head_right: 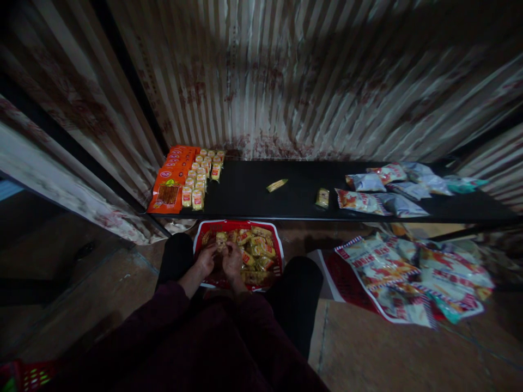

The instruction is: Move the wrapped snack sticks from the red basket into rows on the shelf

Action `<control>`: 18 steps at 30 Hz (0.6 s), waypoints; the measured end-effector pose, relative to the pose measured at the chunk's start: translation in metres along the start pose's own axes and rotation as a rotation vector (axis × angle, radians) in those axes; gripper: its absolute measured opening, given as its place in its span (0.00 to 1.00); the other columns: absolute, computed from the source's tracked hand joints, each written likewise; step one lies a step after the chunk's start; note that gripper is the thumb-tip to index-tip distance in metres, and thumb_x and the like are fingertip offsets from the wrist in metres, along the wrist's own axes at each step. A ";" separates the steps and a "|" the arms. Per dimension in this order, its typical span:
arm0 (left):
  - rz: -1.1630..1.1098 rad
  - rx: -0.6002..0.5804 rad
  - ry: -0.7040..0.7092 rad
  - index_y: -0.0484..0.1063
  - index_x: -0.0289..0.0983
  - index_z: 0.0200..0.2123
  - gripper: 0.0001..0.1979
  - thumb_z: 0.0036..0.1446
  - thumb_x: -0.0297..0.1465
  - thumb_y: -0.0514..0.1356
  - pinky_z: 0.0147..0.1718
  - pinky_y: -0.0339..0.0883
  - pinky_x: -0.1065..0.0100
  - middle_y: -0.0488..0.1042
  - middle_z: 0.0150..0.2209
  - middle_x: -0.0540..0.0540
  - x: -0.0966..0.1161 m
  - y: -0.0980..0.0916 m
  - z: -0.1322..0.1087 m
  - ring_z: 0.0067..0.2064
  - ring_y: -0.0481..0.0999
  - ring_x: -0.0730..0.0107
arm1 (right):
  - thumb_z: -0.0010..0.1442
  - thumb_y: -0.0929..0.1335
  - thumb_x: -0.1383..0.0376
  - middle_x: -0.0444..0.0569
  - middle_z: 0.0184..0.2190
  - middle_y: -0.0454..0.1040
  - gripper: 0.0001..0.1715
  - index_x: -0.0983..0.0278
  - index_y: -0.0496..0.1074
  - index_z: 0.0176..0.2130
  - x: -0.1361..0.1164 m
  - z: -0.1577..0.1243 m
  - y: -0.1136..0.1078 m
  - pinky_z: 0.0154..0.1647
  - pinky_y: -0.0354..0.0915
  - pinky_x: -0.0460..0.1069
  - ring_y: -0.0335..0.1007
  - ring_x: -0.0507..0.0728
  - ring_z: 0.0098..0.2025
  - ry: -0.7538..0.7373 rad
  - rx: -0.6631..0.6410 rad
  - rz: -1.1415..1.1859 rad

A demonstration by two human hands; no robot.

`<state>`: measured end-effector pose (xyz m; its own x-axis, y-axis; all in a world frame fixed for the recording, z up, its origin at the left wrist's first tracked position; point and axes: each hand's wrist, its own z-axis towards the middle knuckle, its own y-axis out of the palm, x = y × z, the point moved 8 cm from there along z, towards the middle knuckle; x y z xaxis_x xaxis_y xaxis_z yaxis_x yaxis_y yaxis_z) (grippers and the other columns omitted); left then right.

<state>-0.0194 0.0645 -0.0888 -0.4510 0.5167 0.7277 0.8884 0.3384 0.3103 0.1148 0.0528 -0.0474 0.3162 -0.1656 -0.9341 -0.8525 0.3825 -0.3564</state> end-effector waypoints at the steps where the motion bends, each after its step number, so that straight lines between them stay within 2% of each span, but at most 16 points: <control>1: -0.019 -0.009 -0.018 0.72 0.38 0.30 0.09 0.40 0.25 0.62 0.45 0.66 0.63 0.77 0.34 0.45 0.000 0.001 -0.001 0.39 0.76 0.65 | 0.52 0.63 0.61 0.52 0.37 0.76 0.13 0.62 0.74 0.34 -0.002 0.000 -0.001 0.50 0.61 0.55 0.69 0.60 0.43 -0.015 0.006 -0.007; 7: -0.084 -0.030 -0.058 0.73 0.38 0.31 0.11 0.39 0.25 0.61 0.42 0.65 0.68 0.77 0.33 0.47 0.002 0.003 -0.004 0.39 0.75 0.68 | 0.50 0.63 0.66 0.52 0.37 0.75 0.13 0.63 0.74 0.35 -0.006 0.000 -0.001 0.51 0.61 0.55 0.68 0.60 0.43 -0.081 0.003 -0.067; 12: -0.058 -0.039 -0.048 0.75 0.37 0.33 0.12 0.40 0.27 0.61 0.41 0.63 0.69 0.78 0.37 0.47 0.002 0.001 -0.003 0.40 0.74 0.69 | 0.50 0.62 0.67 0.53 0.39 0.76 0.14 0.64 0.74 0.36 -0.002 0.002 0.000 0.51 0.61 0.55 0.69 0.59 0.43 -0.054 0.026 -0.092; 18: -0.068 -0.094 0.025 0.77 0.37 0.34 0.15 0.37 0.26 0.63 0.45 0.61 0.68 0.78 0.37 0.46 0.009 0.007 -0.006 0.41 0.74 0.67 | 0.55 0.60 0.63 0.55 0.38 0.77 0.18 0.66 0.75 0.36 -0.003 0.004 0.002 0.50 0.63 0.53 0.71 0.59 0.43 -0.015 -0.007 -0.137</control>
<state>-0.0172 0.0670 -0.0763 -0.5092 0.4749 0.7178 0.8605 0.2963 0.4145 0.1141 0.0579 -0.0458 0.4358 -0.2023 -0.8770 -0.8038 0.3509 -0.4803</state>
